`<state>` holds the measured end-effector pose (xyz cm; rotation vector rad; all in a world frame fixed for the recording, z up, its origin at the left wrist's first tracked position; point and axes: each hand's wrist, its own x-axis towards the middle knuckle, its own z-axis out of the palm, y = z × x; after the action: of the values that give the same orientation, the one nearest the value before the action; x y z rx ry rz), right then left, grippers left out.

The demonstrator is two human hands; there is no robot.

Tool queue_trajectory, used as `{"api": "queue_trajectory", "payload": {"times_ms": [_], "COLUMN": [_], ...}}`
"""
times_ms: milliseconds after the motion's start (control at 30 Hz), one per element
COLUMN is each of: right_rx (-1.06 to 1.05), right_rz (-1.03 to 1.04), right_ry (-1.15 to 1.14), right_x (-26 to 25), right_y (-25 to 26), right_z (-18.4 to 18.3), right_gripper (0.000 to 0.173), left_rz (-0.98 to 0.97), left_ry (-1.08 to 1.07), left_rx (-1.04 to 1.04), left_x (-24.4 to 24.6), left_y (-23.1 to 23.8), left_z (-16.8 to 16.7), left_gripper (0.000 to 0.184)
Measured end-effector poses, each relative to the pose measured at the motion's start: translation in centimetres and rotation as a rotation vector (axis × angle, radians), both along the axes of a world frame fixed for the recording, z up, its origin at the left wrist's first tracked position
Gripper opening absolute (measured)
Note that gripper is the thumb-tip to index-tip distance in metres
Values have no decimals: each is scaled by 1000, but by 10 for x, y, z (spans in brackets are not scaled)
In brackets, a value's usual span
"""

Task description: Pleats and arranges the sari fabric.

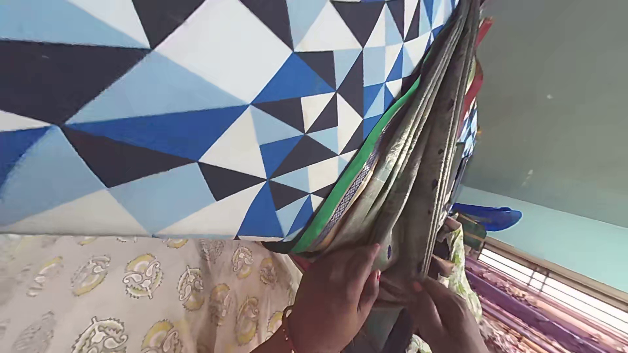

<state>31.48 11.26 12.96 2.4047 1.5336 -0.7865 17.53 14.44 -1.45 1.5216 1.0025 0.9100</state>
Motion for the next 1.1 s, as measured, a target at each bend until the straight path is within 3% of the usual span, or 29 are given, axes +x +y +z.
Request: {"api": "queue_trajectory", "payload": {"times_ms": [133, 400, 667, 833, 933, 1033, 1100], "right_rx": [25, 69, 183, 278, 289, 284, 290], "right_rz": [-12, -90, -116, -141, -152, -124, -99], "right_ry": [45, 136, 248, 287, 305, 268, 240], "right_x": [0, 3, 13, 23, 30, 35, 38], "right_y": [-2, -5, -16, -24, -27, -29, -30], "right_z": [-4, 0, -10, -21, -23, -22, -22], "right_gripper": [35, 33, 35, 35, 34, 34, 33], "left_rz": [-26, -159, -478, -591, -439, -93, 36], "left_ry": [-4, -70, -114, -188, -168, -14, 131], "left_rx": [40, -121, -148, -428, -487, -265, -135], "left_x": [-2, -5, -13, -15, -15, -6, -2], "left_y": [-2, -7, 12, 19, 10, -11, -16], "left_z": [-9, -7, -5, -3, -2, -6, -7], "left_gripper": [34, 30, 38, 27, 30, 25, 28]}}
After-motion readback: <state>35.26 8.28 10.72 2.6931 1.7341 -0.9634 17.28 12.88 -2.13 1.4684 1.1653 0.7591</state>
